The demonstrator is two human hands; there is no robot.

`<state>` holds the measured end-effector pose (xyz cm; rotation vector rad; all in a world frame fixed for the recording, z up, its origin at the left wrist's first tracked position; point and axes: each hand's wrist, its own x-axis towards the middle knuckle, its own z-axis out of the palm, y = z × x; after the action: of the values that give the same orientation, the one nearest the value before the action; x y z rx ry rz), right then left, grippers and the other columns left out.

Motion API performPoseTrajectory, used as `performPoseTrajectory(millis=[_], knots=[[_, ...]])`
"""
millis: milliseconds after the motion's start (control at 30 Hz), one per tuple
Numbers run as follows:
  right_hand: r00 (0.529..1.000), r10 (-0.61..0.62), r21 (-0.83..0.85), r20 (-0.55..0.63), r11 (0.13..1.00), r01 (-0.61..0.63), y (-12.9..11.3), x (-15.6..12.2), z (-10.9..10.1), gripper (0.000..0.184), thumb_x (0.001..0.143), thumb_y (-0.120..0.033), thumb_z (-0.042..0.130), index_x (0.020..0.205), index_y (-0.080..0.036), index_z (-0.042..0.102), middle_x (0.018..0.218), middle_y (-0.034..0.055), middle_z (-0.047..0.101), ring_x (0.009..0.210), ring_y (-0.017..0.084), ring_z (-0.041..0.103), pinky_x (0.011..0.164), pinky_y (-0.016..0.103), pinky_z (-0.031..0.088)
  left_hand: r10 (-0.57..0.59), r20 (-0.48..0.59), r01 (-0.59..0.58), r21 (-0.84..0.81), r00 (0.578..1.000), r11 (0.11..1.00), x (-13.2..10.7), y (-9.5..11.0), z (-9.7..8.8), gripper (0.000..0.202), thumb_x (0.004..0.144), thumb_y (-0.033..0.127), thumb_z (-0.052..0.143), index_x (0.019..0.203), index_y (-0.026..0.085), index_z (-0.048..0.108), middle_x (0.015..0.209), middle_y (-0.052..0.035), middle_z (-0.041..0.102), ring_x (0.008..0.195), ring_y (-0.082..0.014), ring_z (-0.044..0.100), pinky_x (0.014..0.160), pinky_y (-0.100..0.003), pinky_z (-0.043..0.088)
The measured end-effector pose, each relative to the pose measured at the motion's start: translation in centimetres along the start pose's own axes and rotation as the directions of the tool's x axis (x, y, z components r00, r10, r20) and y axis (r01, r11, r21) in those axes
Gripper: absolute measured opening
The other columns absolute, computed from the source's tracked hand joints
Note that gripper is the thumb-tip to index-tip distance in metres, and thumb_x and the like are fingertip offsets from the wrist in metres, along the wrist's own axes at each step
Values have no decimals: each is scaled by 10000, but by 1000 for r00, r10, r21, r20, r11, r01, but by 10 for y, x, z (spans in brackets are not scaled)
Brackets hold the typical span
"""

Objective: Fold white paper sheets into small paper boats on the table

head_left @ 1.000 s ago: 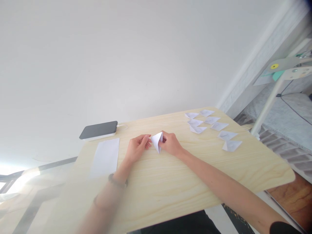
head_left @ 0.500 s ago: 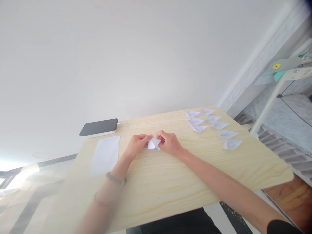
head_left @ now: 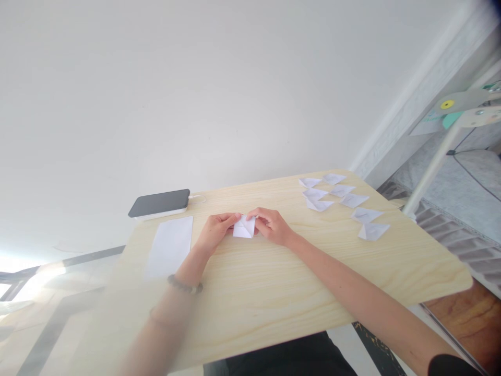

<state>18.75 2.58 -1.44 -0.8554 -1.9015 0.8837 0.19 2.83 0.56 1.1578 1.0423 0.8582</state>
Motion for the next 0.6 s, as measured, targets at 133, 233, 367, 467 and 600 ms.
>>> performPoseTrajectory(millis=[133, 233, 367, 467, 600], knots=[[994, 91, 115, 61, 989, -98, -4, 0, -3, 209, 772, -148, 419, 942, -176, 539, 767, 2, 569, 556, 70, 558, 520, 181, 446, 12, -19, -11, 23, 1000, 1000, 0, -1, -1, 402, 663, 446, 643, 903, 125, 679, 856, -81, 667, 816, -209, 606, 733, -310, 469], [985, 155, 153, 72, 974, -164, -9, 2, -4, 232, 783, -272, 481, 1000, -189, 486, 755, -8, 556, 533, 76, 553, 490, 189, 431, 23, -27, -22, 36, 999, 999, 0, -1, -2, 403, 672, 453, 634, 910, 132, 678, 834, -68, 664, 788, -186, 599, 707, -287, 466], [969, 234, 155, 73, 957, -243, -11, 4, -3, 242, 796, -402, 478, 881, -175, 481, 612, -35, 512, 491, 78, 512, 476, 191, 404, 28, -37, -25, 57, 999, 998, -1, -1, -1, 406, 668, 462, 634, 901, 131, 676, 851, -68, 662, 788, -184, 598, 701, -286, 466], [967, 246, 117, 63, 961, -252, -10, 4, -1, 264, 799, -424, 466, 754, -164, 483, 558, -37, 492, 479, 73, 480, 475, 188, 384, 24, -32, -23, 40, 999, 999, -1, -1, -1, 405, 666, 455, 639, 901, 127, 674, 867, -78, 663, 799, -193, 603, 717, -304, 465], [978, 197, 34, 70, 979, -200, -6, 3, -1, 310, 820, -404, 432, 627, -163, 453, 518, -39, 473, 472, 67, 448, 484, 189, 360, 21, 6, -21, -9, 1000, 1000, -1, 0, -2, 392, 678, 447, 635, 869, 106, 676, 853, -96, 663, 786, -197, 601, 716, -316, 464]])
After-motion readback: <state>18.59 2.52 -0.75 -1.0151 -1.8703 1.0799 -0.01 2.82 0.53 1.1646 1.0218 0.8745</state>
